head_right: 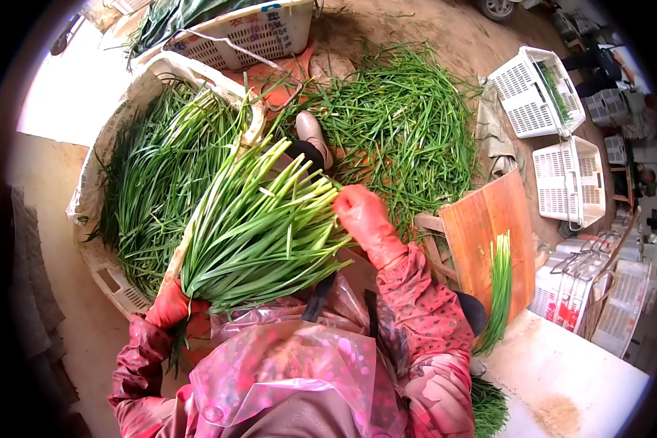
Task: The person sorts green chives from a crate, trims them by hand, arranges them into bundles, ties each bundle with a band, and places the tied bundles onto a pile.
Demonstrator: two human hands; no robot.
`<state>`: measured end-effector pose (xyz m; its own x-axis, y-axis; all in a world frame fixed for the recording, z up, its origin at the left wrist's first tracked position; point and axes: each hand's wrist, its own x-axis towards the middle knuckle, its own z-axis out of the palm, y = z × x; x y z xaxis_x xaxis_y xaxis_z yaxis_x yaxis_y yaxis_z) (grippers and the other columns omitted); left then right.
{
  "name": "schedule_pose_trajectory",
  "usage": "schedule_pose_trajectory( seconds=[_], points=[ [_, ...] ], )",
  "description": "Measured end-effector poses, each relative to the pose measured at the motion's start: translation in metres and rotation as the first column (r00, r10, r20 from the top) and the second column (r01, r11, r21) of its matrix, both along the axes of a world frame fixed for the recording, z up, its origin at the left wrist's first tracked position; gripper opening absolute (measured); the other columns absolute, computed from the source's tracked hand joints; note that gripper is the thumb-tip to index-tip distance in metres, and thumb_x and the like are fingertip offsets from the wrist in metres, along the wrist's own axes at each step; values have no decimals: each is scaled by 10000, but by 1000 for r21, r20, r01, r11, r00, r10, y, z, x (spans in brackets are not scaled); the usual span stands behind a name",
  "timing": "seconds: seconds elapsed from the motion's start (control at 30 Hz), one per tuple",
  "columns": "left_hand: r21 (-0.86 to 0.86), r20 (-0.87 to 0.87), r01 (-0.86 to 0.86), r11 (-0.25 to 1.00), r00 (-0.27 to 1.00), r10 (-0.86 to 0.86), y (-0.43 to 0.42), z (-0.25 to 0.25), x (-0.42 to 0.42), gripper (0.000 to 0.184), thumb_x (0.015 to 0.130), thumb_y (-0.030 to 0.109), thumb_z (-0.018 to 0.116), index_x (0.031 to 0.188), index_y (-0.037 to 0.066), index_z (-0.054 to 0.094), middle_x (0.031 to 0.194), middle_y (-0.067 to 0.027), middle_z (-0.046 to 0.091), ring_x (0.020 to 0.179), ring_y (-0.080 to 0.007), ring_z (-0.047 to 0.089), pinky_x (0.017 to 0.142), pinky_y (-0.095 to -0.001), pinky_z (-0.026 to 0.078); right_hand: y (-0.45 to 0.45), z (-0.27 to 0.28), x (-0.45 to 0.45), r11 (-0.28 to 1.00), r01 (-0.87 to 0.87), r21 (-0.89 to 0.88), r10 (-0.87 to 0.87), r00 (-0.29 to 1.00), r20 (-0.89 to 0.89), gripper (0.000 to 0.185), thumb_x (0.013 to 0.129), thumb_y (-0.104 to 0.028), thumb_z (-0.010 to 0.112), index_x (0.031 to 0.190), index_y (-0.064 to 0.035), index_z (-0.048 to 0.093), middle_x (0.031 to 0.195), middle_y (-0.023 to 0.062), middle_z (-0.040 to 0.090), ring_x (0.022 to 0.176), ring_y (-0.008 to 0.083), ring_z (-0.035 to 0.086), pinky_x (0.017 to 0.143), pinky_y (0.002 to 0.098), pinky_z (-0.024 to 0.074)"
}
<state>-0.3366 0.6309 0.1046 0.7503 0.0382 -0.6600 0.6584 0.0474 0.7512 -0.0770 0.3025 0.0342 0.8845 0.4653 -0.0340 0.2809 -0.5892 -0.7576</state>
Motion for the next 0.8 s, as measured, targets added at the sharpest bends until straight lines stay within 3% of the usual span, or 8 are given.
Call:
schedule_pose_trajectory(
  seconds=[0.1, 0.2, 0.27, 0.4, 0.53, 0.6, 0.67, 0.8],
  points=[
    [31, -83, 120, 992, 990, -117, -1, 1, -1, 368, 740, -48, 726, 1101, -2, 667, 1061, -74, 697, 962, -156, 629, 902, -332, 482, -42, -4, 47, 854, 57, -517, 28, 988, 154, 172, 837, -236, 604, 791, -75, 643, 824, 158, 642, 801, 376, 623, 674, 448, 506],
    [82, -79, 168, 982, 984, -162, -2, 2, -1, 377, 740, -30, 743, 1109, -2, 665, 1058, -78, 699, 955, -158, 634, 893, -329, 487, -22, 36, 60, 987, -74, -145, 93, 987, 130, 346, 863, -369, 661, 938, -32, 687, 955, 161, 675, 918, 301, 645, 796, 368, 486],
    [88, -89, 183, 979, 980, -176, -4, 6, 3, 372, 739, -24, 750, 1101, 2, 669, 1048, -80, 703, 944, -156, 637, 886, -325, 491, 17, 54, 50, 977, -213, 18, 205, 907, -367, 424, 842, -417, 693, 969, -11, 693, 979, 133, 686, 932, 222, 632, 815, 339, 471],
    [134, -65, 214, 967, 976, -207, -2, -3, -2, 342, 741, -11, 757, 1073, 17, 681, 1018, -85, 711, 924, -145, 643, 873, -309, 496, 51, 30, 33, 980, -199, 6, 167, 806, -569, 275, 830, -265, 679, 899, 1, 693, 755, 41, 648, 723, 108, 550, 683, 301, 456],
    [173, -54, 231, 957, 973, -225, 2, -17, -14, 269, 760, 41, 746, 1026, 39, 707, 922, -87, 726, 817, -125, 646, 786, -301, 509, 11, -26, 54, 991, 133, 26, -116, 932, -343, 270, 778, -283, 675, 851, -22, 685, 755, 119, 683, 671, 243, 634, 666, 359, 489],
    [188, -54, 242, 952, 970, -236, 2, -20, -16, 228, 783, 58, 720, 1010, 37, 712, 891, -84, 730, 779, -121, 642, 746, -304, 509, -6, -6, 86, 884, 32, -465, -108, 985, -137, 325, 788, -311, 674, 964, -38, 674, 843, 148, 692, 780, 326, 660, 726, 393, 508],
    [233, -50, 240, 942, 971, -235, -5, -7, -5, 195, 811, 68, 692, 1003, 41, 715, 894, -92, 731, 780, -127, 645, 743, -304, 507, -5, 10, 102, 827, -17, -562, 45, 998, 37, 377, 809, -322, 661, 1075, -56, 645, 943, 172, 680, 889, 360, 644, 789, 421, 506],
    [278, -92, 327, 903, 945, -314, -3, -6, -3, 227, 815, 171, 730, 1016, 66, 716, 887, -105, 729, 764, -104, 641, 742, -305, 509, 69, 33, 127, 863, -502, -61, 505, 850, 150, 595, 724, -346, 752, 1253, -127, 593, 1412, 172, 457, 1293, 313, 452, 1073, 380, 367]
  ],
)
